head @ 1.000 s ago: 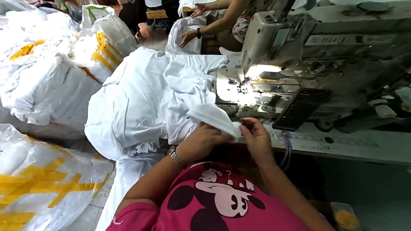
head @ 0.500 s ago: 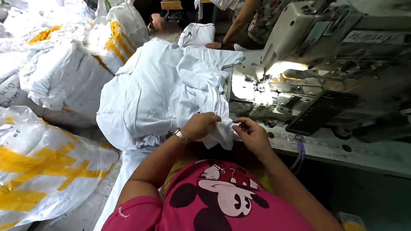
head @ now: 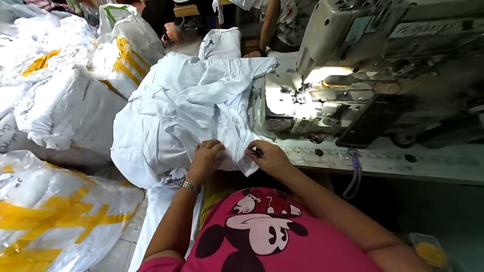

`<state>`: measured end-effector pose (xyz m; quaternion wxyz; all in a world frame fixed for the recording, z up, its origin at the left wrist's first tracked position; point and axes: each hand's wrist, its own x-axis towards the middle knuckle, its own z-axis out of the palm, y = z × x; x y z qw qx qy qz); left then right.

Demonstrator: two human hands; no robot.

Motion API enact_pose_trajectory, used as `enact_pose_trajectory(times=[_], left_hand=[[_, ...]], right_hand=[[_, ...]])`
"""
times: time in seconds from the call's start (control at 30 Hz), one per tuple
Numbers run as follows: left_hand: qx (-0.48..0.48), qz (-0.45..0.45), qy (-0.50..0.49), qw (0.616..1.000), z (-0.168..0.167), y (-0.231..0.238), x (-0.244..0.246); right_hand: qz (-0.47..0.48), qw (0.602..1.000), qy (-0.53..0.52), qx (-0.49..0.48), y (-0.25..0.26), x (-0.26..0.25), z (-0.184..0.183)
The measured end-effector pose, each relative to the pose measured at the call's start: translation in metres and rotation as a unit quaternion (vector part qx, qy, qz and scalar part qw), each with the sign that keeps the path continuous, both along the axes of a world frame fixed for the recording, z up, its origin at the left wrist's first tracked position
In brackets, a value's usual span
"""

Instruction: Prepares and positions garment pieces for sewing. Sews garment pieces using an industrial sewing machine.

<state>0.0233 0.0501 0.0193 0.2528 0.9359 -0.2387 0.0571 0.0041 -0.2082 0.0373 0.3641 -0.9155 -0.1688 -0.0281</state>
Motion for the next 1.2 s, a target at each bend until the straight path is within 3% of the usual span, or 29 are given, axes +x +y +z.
enact_pose_trajectory(times=[0.1,0.27,0.33,0.47,0.5,0.57,0.67,0.77,0.83,0.9,1.0,1.07,1.13,1.2], left_hand=[[0.006,0.000,0.008,1.000,0.013,-0.001,0.010],[0.008,0.048,0.005,0.999,0.048,0.010,0.020],[0.019,0.101,-0.023,0.994,0.064,0.032,0.011],[0.100,0.217,-0.003,0.971,0.089,0.071,-0.010],[0.120,0.224,0.013,0.967,0.091,0.068,-0.010],[0.126,0.179,0.005,0.976,0.093,0.047,-0.004],[0.036,0.011,-0.055,0.998,0.087,-0.008,0.022],[-0.005,-0.138,-0.026,0.990,0.078,-0.061,0.049],[0.025,-0.178,-0.010,0.984,0.068,-0.077,0.070],[0.017,-0.205,-0.034,0.978,0.064,-0.085,0.087],[-0.114,-0.184,-0.096,0.971,0.077,-0.105,0.081],[-0.239,-0.164,-0.141,0.947,0.075,-0.124,0.079],[-0.269,-0.111,-0.156,0.944,0.049,-0.133,0.088],[-0.229,-0.028,-0.113,0.966,0.009,-0.131,0.098]], right_hand=[[-0.036,0.998,-0.054,0.002,0.012,0.027,0.009],[-0.083,0.976,0.132,-0.153,0.026,0.071,0.013],[-0.058,0.982,0.149,-0.101,0.016,0.074,0.021],[-0.018,0.980,0.111,0.167,-0.023,0.059,0.040],[-0.025,0.981,0.089,0.169,-0.030,0.056,0.038],[-0.021,0.997,0.025,0.071,-0.035,0.048,0.030],[0.012,0.994,-0.058,0.088,-0.029,0.030,0.032],[0.014,0.989,-0.129,0.067,-0.034,0.019,0.042],[-0.001,0.991,-0.116,0.069,-0.049,0.013,0.045],[-0.004,0.987,-0.046,0.151,-0.066,0.007,0.050],[-0.001,0.952,0.094,0.293,-0.085,-0.007,0.051],[-0.022,0.935,0.134,0.328,-0.095,-0.012,0.048],[-0.053,0.930,0.152,0.330,-0.103,-0.016,0.036],[-0.069,0.937,0.154,0.307,-0.113,-0.019,0.019]])
